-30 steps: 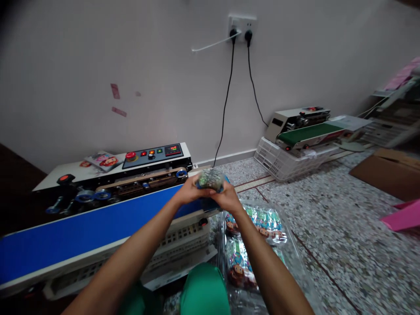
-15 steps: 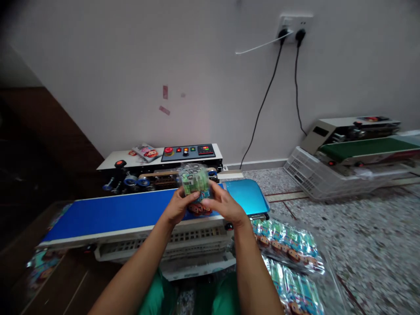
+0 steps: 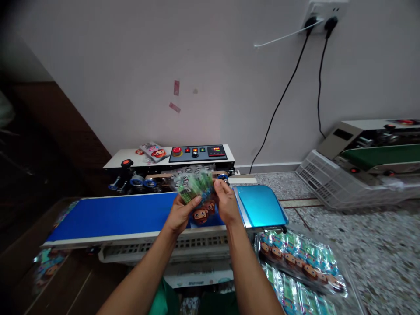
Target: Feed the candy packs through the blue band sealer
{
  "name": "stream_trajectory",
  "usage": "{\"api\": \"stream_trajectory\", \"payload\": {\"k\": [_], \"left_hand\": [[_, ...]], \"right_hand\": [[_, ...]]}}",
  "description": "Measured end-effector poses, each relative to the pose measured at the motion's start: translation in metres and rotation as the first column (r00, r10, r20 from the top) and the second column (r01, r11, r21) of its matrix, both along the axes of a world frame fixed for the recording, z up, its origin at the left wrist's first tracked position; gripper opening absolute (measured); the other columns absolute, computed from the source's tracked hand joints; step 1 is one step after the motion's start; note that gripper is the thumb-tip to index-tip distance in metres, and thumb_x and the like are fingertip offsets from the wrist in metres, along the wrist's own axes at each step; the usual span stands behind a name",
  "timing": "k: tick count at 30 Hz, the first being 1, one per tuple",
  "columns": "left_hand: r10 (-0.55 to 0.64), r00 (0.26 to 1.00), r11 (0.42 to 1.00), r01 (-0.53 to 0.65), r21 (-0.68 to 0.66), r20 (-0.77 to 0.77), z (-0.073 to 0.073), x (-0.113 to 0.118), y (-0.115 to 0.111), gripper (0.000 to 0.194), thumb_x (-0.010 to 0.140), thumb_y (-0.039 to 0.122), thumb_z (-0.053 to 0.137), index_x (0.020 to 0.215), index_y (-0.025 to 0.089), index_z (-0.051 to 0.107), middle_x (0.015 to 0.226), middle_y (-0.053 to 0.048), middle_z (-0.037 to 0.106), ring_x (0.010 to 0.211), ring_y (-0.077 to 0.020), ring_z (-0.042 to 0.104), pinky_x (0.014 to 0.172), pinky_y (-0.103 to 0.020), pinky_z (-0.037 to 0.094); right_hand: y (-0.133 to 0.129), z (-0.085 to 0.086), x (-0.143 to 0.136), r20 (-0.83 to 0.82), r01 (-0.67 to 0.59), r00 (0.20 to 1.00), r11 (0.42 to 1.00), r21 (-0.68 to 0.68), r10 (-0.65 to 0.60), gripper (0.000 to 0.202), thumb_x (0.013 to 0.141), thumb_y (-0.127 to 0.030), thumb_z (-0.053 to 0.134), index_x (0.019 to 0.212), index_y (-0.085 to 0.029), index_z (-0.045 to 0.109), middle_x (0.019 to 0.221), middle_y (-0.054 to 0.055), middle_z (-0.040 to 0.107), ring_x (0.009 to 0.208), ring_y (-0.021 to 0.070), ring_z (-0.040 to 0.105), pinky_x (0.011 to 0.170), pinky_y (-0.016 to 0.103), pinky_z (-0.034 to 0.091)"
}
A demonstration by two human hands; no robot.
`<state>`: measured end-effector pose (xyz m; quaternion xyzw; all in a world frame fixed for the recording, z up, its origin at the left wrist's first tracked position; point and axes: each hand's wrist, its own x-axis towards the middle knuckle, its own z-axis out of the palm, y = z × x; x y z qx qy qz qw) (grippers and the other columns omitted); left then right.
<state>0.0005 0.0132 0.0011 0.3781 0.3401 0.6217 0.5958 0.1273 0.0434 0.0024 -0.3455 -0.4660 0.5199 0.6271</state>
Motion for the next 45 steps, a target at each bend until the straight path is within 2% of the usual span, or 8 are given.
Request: {"api": "stream_trajectory", "payload": {"k": [9, 14, 21, 25, 32, 36, 41, 45], "left_hand": [[0.116, 0.993, 0.993, -0.116, -0.032, 0.015, -0.006, -0.001, 0.006, 0.032, 0.064, 0.025, 0.078, 0.093, 0.016, 0.069, 0.094, -0.005, 0.073, 0.089, -0.0187, 0.066, 0.089, -0.033, 0.047], [0.066, 0.998, 0.997, -0.067, -0.048, -0.011, -0.008, -0.004, 0.005, 0.03, 0.067, 0.025, 0.075, 0.095, 0.017, 0.067, 0.094, -0.004, 0.072, 0.086, -0.0179, 0.066, 0.084, -0.032, 0.049], [0.061, 0.997, 0.997, -0.063, -0.051, -0.045, -0.006, -0.007, 0.0, 0.034, 0.068, 0.024, 0.075, 0.099, 0.016, 0.066, 0.098, -0.005, 0.072, 0.09, -0.019, 0.066, 0.086, -0.032, 0.048], [0.027, 0.999, 0.998, -0.029, -0.062, -0.039, -0.005, -0.008, -0.001, 0.031, 0.067, 0.025, 0.075, 0.095, 0.016, 0.067, 0.094, -0.006, 0.072, 0.085, -0.0199, 0.067, 0.084, -0.034, 0.05], [0.008, 0.999, 0.995, -0.013, -0.104, -0.041, -0.004, -0.007, -0.001, 0.032, 0.065, 0.026, 0.077, 0.094, 0.017, 0.068, 0.094, -0.005, 0.073, 0.083, -0.0189, 0.067, 0.081, -0.032, 0.05], [-0.001, 0.998, 0.995, -0.005, -0.097, -0.062, -0.007, -0.003, -0.002, 0.034, 0.066, 0.026, 0.076, 0.096, 0.014, 0.067, 0.095, -0.006, 0.072, 0.085, -0.0187, 0.066, 0.083, -0.031, 0.049], [-0.031, 0.998, 0.995, 0.025, -0.092, -0.058, -0.008, 0.001, -0.002, 0.035, 0.067, 0.028, 0.076, 0.098, 0.013, 0.067, 0.097, -0.008, 0.072, 0.085, -0.0197, 0.066, 0.083, -0.033, 0.05], [-0.023, 0.999, 0.997, 0.021, -0.068, -0.027, -0.008, 0.003, -0.002, 0.037, 0.067, 0.026, 0.076, 0.101, 0.015, 0.066, 0.1, -0.007, 0.071, 0.089, -0.0191, 0.065, 0.086, -0.033, 0.048]], "right_hand": [[0.008, 0.005, 0.01, 0.051, 0.499, 0.855, 0.845, 0.194, -0.516, 0.032, 0.087, -0.044, 0.049, 0.098, -0.018, 0.064, 0.093, 0.004, 0.065, 0.084, 0.0161, 0.059, 0.076, 0.029, 0.047], [0.009, 0.0, 0.037, 0.319, 0.511, 0.771, 0.834, 0.207, -0.552, 0.038, 0.089, -0.048, 0.041, 0.095, -0.017, 0.062, 0.076, 0.001, 0.061, 0.066, 0.0132, 0.054, 0.062, 0.025, 0.042], [0.022, -0.021, 0.09, 0.854, 0.626, 0.205, 0.735, 0.261, -0.478, 0.035, 0.09, -0.033, 0.038, 0.082, -0.013, 0.066, 0.064, 0.006, 0.061, 0.057, 0.0144, 0.047, 0.057, 0.026, 0.027], [0.029, -0.029, 0.103, 0.937, 0.601, 0.108, 0.772, 0.205, -0.333, 0.035, 0.09, -0.029, 0.039, 0.08, -0.012, 0.068, 0.072, 0.012, 0.066, 0.06, 0.0156, 0.05, 0.056, 0.027, 0.022], [0.038, -0.037, 0.081, 0.961, 0.502, 0.18, 0.86, 0.095, -0.211, 0.039, 0.09, -0.031, 0.037, 0.079, -0.012, 0.069, 0.073, 0.012, 0.068, 0.065, 0.018, 0.056, 0.057, 0.027, 0.028], [0.035, -0.032, 0.057, 0.887, 0.5, 0.262, 0.84, 0.213, -0.381, 0.038, 0.089, -0.034, 0.04, 0.1, -0.009, 0.066, 0.093, 0.017, 0.067, 0.083, 0.0221, 0.059, 0.072, 0.031, 0.039], [0.012, 0.0, 0.036, 0.59, 0.201, 0.776, 0.974, 0.103, -0.222, 0.041, 0.087, -0.046, 0.045, 0.11, -0.017, 0.064, 0.099, 0.009, 0.069, 0.089, 0.0199, 0.061, 0.079, 0.034, 0.047], [-0.001, 0.013, 0.022, 0.429, 0.071, 0.896, 0.991, 0.118, -0.115, 0.029, 0.081, -0.041, 0.058, 0.099, -0.021, 0.071, 0.092, 0.003, 0.072, 0.086, 0.019, 0.064, 0.081, 0.034, 0.049]]}}
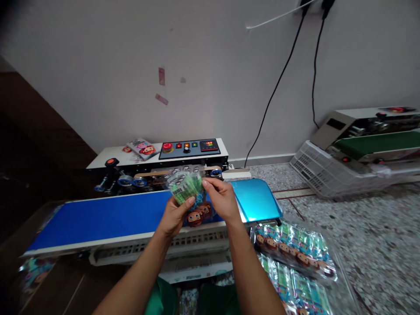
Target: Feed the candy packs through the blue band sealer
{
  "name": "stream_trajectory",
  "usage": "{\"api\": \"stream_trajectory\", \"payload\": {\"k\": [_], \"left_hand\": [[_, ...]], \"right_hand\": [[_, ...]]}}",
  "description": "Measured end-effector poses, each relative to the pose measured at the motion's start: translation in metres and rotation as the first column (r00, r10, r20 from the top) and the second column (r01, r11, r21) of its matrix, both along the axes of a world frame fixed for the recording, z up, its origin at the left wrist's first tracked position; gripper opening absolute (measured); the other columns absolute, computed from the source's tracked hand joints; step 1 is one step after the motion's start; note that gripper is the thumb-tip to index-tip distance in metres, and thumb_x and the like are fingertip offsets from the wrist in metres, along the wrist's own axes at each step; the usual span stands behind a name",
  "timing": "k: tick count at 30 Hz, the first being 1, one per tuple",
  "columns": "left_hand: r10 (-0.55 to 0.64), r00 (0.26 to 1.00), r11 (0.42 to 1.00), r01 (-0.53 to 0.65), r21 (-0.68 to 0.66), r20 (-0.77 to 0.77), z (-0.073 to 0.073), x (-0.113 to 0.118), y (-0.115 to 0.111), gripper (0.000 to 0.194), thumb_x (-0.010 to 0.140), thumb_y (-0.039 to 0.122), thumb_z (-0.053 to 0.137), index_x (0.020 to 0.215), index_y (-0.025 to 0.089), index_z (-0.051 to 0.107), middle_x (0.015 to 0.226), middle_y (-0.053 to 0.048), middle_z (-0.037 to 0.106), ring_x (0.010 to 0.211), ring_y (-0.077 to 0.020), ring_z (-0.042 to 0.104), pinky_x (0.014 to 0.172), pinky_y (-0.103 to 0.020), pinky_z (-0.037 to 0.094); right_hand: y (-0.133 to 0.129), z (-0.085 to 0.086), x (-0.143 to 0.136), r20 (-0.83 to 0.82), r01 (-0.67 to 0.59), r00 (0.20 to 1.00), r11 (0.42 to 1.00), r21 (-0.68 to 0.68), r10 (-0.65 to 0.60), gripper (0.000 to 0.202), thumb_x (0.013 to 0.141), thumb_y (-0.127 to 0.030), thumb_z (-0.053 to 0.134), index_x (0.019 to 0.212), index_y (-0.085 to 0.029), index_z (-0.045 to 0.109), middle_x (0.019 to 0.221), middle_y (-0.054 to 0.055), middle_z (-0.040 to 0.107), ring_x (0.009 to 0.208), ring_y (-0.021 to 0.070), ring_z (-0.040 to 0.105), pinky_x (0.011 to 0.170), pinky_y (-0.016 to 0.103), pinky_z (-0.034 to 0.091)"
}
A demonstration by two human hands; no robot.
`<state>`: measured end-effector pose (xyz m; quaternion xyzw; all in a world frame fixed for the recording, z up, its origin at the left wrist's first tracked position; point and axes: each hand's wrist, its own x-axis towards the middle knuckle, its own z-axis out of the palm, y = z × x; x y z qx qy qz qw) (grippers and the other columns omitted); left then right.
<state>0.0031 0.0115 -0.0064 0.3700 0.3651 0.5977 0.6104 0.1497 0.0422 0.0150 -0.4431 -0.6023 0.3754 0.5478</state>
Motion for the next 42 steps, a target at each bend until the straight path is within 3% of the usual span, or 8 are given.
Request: {"api": "stream_trajectory", "payload": {"k": [9, 13, 19, 25, 29, 33, 37, 42], "left_hand": [[0.0, 0.998, 1.0, 0.0, -0.007, 0.064, 0.001, 0.002, 0.0, 0.039, 0.068, 0.024, 0.075, 0.104, 0.017, 0.065, 0.102, -0.006, 0.071, 0.091, -0.0188, 0.065, 0.089, -0.034, 0.046], [-0.002, 0.998, 1.0, 0.004, -0.022, 0.064, 0.001, 0.003, 0.0, 0.04, 0.067, 0.025, 0.075, 0.105, 0.016, 0.065, 0.102, -0.007, 0.07, 0.09, -0.0193, 0.065, 0.088, -0.033, 0.047], [0.057, 0.994, 0.998, -0.054, -0.035, 0.089, 0.001, 0.004, 0.0, 0.041, 0.066, 0.027, 0.076, 0.104, 0.016, 0.064, 0.102, -0.007, 0.071, 0.094, -0.0205, 0.065, 0.09, -0.034, 0.047], [0.1, 0.992, 0.995, -0.1, -0.011, 0.082, -0.001, 0.003, 0.0, 0.037, 0.064, 0.026, 0.077, 0.099, 0.018, 0.066, 0.097, -0.004, 0.072, 0.091, -0.0192, 0.065, 0.089, -0.033, 0.046], [0.131, 0.991, 0.991, -0.132, 0.022, 0.029, -0.001, -0.002, 0.002, 0.037, 0.066, 0.026, 0.076, 0.101, 0.018, 0.066, 0.096, -0.004, 0.072, 0.091, -0.019, 0.065, 0.089, -0.032, 0.046], [0.149, 0.989, 0.989, -0.149, 0.017, -0.013, 0.0, -0.004, 0.003, 0.039, 0.064, 0.027, 0.077, 0.1, 0.017, 0.066, 0.099, -0.006, 0.071, 0.093, -0.0214, 0.065, 0.089, -0.034, 0.047], [0.132, 0.99, 0.991, -0.131, 0.016, -0.041, -0.001, -0.003, 0.002, 0.033, 0.063, 0.029, 0.078, 0.092, 0.016, 0.068, 0.093, -0.006, 0.073, 0.087, -0.0206, 0.066, 0.085, -0.033, 0.048], [0.131, 0.99, 0.991, -0.13, 0.017, -0.05, -0.005, -0.003, 0.002, 0.036, 0.063, 0.03, 0.078, 0.094, 0.016, 0.067, 0.094, -0.006, 0.072, 0.086, -0.0203, 0.066, 0.084, -0.033, 0.048]], "right_hand": [[-0.007, 0.005, -0.012, 0.028, 0.402, 0.908, 0.887, 0.227, -0.418, 0.027, 0.086, -0.033, 0.053, 0.103, -0.02, 0.069, 0.102, 0.007, 0.067, 0.096, 0.0184, 0.061, 0.086, 0.033, 0.046], [-0.008, 0.004, -0.012, 0.013, 0.454, 0.885, 0.87, 0.193, -0.465, 0.03, 0.088, -0.035, 0.048, 0.107, -0.02, 0.066, 0.106, 0.006, 0.067, 0.099, 0.0185, 0.06, 0.087, 0.032, 0.045], [-0.009, 0.004, -0.013, -0.003, 0.526, 0.846, 0.833, 0.169, -0.534, 0.028, 0.09, -0.039, 0.043, 0.094, -0.018, 0.061, 0.088, 0.003, 0.064, 0.081, 0.015, 0.057, 0.072, 0.026, 0.043], [-0.001, 0.002, 0.012, -0.188, 0.717, 0.697, 0.674, 0.181, -0.692, 0.033, 0.089, -0.046, 0.04, 0.097, -0.019, 0.057, 0.083, 0.002, 0.058, 0.075, 0.0151, 0.054, 0.069, 0.027, 0.041], [0.012, -0.013, 0.05, 0.239, 0.726, 0.61, 0.654, 0.215, -0.756, 0.033, 0.091, -0.04, 0.036, 0.097, -0.017, 0.059, 0.072, 0.003, 0.057, 0.065, 0.0165, 0.051, 0.062, 0.028, 0.035], [0.023, -0.037, 0.07, 0.705, 0.684, 0.432, 0.714, 0.149, -0.562, 0.031, 0.091, -0.031, 0.037, 0.097, -0.014, 0.062, 0.066, 0.007, 0.059, 0.057, 0.0176, 0.048, 0.057, 0.028, 0.028], [0.032, -0.052, 0.065, 0.802, 0.709, 0.343, 0.695, 0.12, -0.489, 0.033, 0.091, -0.03, 0.036, 0.101, -0.014, 0.062, 0.069, 0.011, 0.063, 0.058, 0.0189, 0.053, 0.056, 0.028, 0.03], [0.041, -0.049, 0.042, 0.793, 0.617, 0.439, 0.783, 0.075, -0.422, 0.033, 0.091, -0.027, 0.036, 0.103, -0.012, 0.063, 0.081, 0.015, 0.067, 0.073, 0.0222, 0.06, 0.065, 0.032, 0.039]]}}
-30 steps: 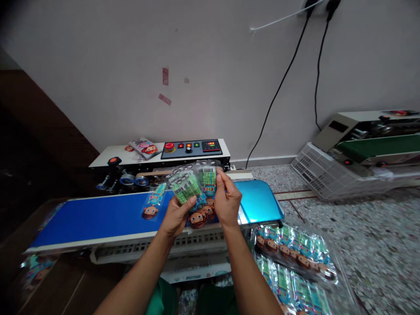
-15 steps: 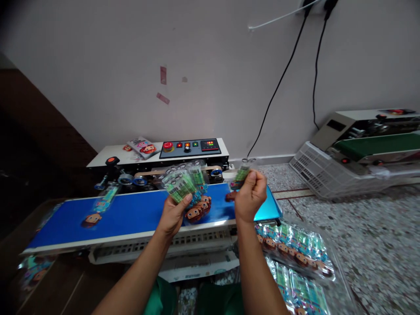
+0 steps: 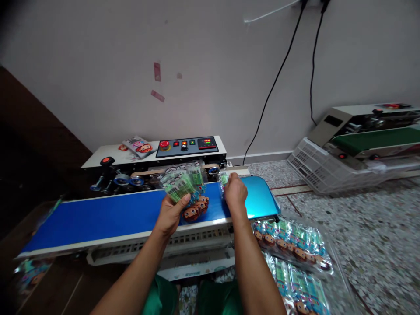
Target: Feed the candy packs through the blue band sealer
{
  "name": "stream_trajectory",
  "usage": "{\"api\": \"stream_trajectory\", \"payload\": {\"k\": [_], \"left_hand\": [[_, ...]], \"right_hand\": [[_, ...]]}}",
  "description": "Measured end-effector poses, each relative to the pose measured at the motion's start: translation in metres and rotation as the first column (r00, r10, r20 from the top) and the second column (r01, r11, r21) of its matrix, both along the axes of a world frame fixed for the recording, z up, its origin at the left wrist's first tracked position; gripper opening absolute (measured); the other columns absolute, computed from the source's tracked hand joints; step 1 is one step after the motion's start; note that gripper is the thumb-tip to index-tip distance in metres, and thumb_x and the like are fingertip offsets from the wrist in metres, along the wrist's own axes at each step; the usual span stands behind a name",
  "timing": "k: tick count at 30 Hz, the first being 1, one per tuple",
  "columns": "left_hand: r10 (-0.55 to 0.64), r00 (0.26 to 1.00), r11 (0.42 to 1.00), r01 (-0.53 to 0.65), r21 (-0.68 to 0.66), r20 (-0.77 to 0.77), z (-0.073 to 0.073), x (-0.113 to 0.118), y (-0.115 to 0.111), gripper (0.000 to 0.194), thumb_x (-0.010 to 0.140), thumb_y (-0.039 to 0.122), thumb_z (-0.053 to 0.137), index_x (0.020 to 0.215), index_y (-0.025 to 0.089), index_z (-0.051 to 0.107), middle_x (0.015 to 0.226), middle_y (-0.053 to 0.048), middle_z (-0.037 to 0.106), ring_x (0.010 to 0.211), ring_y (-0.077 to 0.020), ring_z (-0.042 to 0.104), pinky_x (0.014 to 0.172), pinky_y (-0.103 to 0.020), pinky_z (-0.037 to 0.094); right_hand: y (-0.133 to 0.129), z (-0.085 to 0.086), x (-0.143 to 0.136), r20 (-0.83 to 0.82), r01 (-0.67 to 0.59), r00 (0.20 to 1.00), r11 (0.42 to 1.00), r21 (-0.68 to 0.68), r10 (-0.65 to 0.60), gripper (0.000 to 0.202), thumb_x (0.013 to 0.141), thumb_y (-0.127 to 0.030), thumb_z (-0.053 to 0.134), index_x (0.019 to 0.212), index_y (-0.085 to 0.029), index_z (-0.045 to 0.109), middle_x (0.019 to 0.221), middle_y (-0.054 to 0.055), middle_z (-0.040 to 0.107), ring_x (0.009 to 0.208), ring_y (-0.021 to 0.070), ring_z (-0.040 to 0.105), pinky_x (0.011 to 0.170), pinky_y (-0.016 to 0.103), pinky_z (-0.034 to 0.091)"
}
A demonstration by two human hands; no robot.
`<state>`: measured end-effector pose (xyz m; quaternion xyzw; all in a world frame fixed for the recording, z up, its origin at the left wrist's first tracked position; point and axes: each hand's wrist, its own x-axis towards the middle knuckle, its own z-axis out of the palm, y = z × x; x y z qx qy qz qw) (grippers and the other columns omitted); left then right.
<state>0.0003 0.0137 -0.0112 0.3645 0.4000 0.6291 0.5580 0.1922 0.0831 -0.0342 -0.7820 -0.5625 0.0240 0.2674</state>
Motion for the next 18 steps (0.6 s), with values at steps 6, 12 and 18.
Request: {"api": "stream_trajectory", "payload": {"k": [6, 12, 18], "left_hand": [[-0.001, 1.0, 1.0, 0.001, 0.026, -0.016, 0.0, 0.0, 0.001, 0.041, 0.067, 0.028, 0.075, 0.105, 0.017, 0.064, 0.099, -0.006, 0.071, 0.088, -0.0191, 0.065, 0.083, -0.031, 0.048], [-0.012, 1.0, 1.0, 0.012, 0.016, 0.015, 0.001, -0.001, 0.001, 0.037, 0.065, 0.029, 0.077, 0.098, 0.016, 0.067, 0.096, -0.005, 0.071, 0.086, -0.019, 0.065, 0.085, -0.032, 0.047], [0.009, 1.0, 1.0, -0.008, 0.011, -0.018, -0.005, -0.006, 0.003, 0.035, 0.067, 0.029, 0.075, 0.097, 0.015, 0.065, 0.091, -0.005, 0.07, 0.082, -0.017, 0.064, 0.082, -0.032, 0.048]], "right_hand": [[-0.021, 0.028, -0.036, -0.46, -0.328, 0.739, 0.86, 0.392, 0.492, 0.038, 0.089, -0.042, 0.045, 0.11, -0.017, 0.064, 0.105, 0.011, 0.066, 0.098, 0.0228, 0.058, 0.083, 0.035, 0.045], [-0.04, 0.051, -0.061, -0.665, -0.062, 0.495, 0.786, 0.615, 0.56, 0.026, 0.082, -0.04, 0.057, 0.089, -0.019, 0.069, 0.087, 0.002, 0.069, 0.083, 0.0167, 0.061, 0.077, 0.029, 0.046], [-0.024, 0.037, -0.016, -0.629, 0.095, 0.709, 0.842, 0.531, 0.317, 0.035, 0.086, -0.048, 0.047, 0.092, -0.017, 0.063, 0.068, -0.001, 0.059, 0.057, 0.0114, 0.051, 0.057, 0.023, 0.039]]}}
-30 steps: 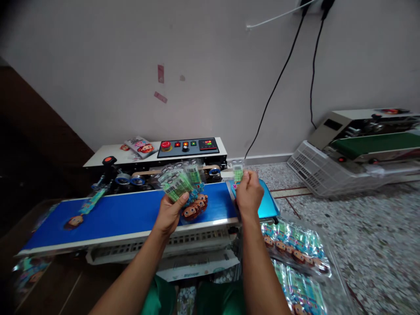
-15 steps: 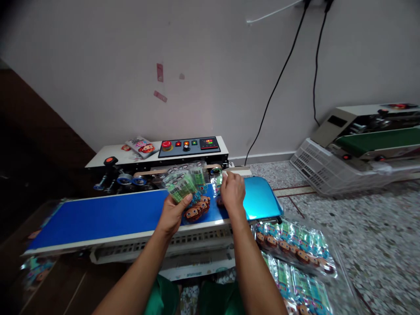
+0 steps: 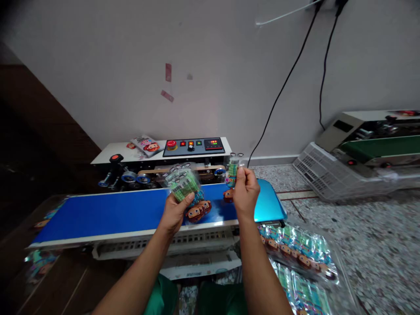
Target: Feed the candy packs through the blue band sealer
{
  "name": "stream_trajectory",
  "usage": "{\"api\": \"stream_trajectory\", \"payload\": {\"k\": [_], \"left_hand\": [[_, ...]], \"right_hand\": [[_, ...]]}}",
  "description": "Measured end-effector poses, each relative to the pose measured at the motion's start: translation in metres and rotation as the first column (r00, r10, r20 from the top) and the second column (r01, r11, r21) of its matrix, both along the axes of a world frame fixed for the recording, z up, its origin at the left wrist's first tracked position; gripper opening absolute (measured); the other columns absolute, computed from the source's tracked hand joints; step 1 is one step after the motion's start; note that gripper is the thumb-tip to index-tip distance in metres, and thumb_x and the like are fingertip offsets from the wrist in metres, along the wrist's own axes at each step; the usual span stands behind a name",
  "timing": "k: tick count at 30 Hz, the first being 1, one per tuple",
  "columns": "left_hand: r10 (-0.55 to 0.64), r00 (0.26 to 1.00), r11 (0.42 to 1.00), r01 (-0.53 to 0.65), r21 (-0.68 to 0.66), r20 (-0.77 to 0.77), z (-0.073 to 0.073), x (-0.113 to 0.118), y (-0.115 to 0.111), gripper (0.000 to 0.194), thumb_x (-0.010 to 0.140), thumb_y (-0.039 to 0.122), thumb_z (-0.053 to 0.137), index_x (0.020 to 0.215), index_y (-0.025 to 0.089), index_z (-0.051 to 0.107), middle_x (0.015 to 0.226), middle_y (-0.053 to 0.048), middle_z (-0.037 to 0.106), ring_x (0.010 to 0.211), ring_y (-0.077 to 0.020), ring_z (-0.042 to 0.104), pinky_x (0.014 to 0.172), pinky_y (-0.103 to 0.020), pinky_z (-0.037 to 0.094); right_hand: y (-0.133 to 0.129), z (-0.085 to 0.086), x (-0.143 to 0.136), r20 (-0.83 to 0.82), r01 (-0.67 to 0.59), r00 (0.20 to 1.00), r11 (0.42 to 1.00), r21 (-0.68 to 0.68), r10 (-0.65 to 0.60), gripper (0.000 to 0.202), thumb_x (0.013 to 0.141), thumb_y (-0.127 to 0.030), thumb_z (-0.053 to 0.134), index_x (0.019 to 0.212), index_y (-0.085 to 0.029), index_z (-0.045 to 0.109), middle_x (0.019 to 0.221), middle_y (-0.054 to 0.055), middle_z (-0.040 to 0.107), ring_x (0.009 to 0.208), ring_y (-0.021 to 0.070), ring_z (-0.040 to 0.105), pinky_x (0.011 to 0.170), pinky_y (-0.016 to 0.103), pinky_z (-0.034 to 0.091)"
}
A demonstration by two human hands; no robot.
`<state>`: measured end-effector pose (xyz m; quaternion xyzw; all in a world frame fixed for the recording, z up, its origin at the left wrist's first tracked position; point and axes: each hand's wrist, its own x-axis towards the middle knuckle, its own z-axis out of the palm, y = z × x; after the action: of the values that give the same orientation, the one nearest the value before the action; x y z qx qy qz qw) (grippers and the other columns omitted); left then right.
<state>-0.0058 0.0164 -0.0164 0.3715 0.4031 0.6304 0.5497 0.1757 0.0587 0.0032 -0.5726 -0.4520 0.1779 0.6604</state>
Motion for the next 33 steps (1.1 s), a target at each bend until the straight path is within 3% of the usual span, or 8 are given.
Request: {"api": "stream_trajectory", "payload": {"k": [5, 10, 15, 19, 23, 25, 29, 33], "left_hand": [[-0.002, 1.0, 1.0, 0.002, 0.009, -0.019, -0.001, 0.001, 0.001, 0.033, 0.067, 0.028, 0.075, 0.096, 0.016, 0.066, 0.088, -0.004, 0.07, 0.08, -0.016, 0.064, 0.08, -0.03, 0.048], [-0.028, 1.0, 0.999, 0.027, -0.02, -0.008, 0.0, 0.004, -0.001, 0.035, 0.066, 0.028, 0.076, 0.097, 0.016, 0.066, 0.09, -0.004, 0.071, 0.079, -0.0158, 0.064, 0.077, -0.029, 0.049], [-0.04, 0.999, 0.998, 0.04, -0.047, -0.002, -0.001, 0.004, -0.001, 0.035, 0.065, 0.028, 0.077, 0.095, 0.015, 0.065, 0.088, -0.004, 0.071, 0.076, -0.0153, 0.064, 0.075, -0.028, 0.049], [-0.037, 0.999, 0.998, 0.038, -0.052, 0.023, 0.001, 0.003, 0.0, 0.037, 0.063, 0.029, 0.078, 0.095, 0.015, 0.066, 0.089, -0.004, 0.072, 0.077, -0.0162, 0.065, 0.076, -0.029, 0.049], [-0.047, 0.999, 0.999, 0.047, -0.016, 0.02, 0.002, 0.003, 0.0, 0.042, 0.063, 0.028, 0.078, 0.102, 0.015, 0.066, 0.098, -0.006, 0.071, 0.087, -0.0186, 0.065, 0.084, -0.03, 0.047], [-0.055, 0.998, 0.998, 0.055, 0.007, 0.007, 0.002, 0.003, -0.001, 0.043, 0.065, 0.027, 0.077, 0.105, 0.016, 0.065, 0.102, -0.006, 0.07, 0.09, -0.0187, 0.064, 0.085, -0.03, 0.047], [-0.086, 0.996, 0.996, 0.086, 0.011, 0.005, 0.001, 0.005, -0.003, 0.042, 0.067, 0.026, 0.075, 0.106, 0.016, 0.063, 0.102, -0.006, 0.07, 0.089, -0.0181, 0.064, 0.083, -0.029, 0.047], [-0.097, 0.995, 0.995, 0.097, 0.01, 0.033, 0.0, 0.007, -0.003, 0.041, 0.066, 0.026, 0.076, 0.104, 0.016, 0.063, 0.1, -0.006, 0.07, 0.089, -0.0181, 0.063, 0.084, -0.03, 0.047]], "right_hand": [[0.01, -0.024, 0.041, 0.58, 0.275, 0.813, 0.906, -0.323, -0.04, 0.031, 0.089, -0.034, 0.043, 0.088, -0.014, 0.066, 0.069, 0.007, 0.063, 0.062, 0.0162, 0.052, 0.057, 0.026, 0.029], [0.018, -0.031, 0.034, 0.708, 0.43, 0.704, 0.757, -0.491, 0.059, 0.035, 0.091, -0.033, 0.037, 0.097, -0.013, 0.067, 0.078, 0.013, 0.067, 0.068, 0.0202, 0.057, 0.057, 0.028, 0.026], [0.024, -0.033, 0.007, 0.685, 0.273, 0.712, 0.837, -0.473, 0.155, 0.037, 0.091, -0.031, 0.037, 0.103, -0.01, 0.065, 0.088, 0.017, 0.067, 0.083, 0.024, 0.06, 0.069, 0.031, 0.038], [0.013, -0.022, -0.013, 0.457, -0.095, 0.86, 0.951, -0.295, 0.228, 0.042, 0.088, -0.043, 0.045, 0.112, -0.012, 0.062, 0.109, 0.015, 0.064, 0.103, 0.0239, 0.056, 0.087, 0.036, 0.041], [-0.007, 0.002, -0.032, 0.056, -0.653, 0.739, 0.733, -0.19, 0.672, 0.037, 0.088, -0.045, 0.048, 0.113, -0.023, 0.064, 0.111, 0.004, 0.066, 0.102, 0.0184, 0.058, 0.09, 0.032, 0.043], [-0.013, 0.009, -0.04, 0.034, -0.693, 0.711, 0.709, -0.131, 0.702, 0.03, 0.085, -0.04, 0.053, 0.105, -0.023, 0.068, 0.106, 0.003, 0.067, 0.1, 0.0182, 0.059, 0.09, 0.032, 0.043], [-0.015, 0.009, -0.048, -0.098, -0.561, 0.827, 0.826, -0.065, 0.554, 0.02, 0.078, -0.036, 0.063, 0.086, -0.021, 0.072, 0.083, 0.001, 0.07, 0.079, 0.0158, 0.061, 0.074, 0.028, 0.046], [-0.012, 0.007, -0.048, -0.343, -0.506, 0.803, 0.862, 0.041, 0.488, 0.014, 0.068, -0.031, 0.074, 0.074, -0.02, 0.066, 0.07, -0.003, 0.065, 0.068, 0.0113, 0.057, 0.068, 0.026, 0.045]]}}
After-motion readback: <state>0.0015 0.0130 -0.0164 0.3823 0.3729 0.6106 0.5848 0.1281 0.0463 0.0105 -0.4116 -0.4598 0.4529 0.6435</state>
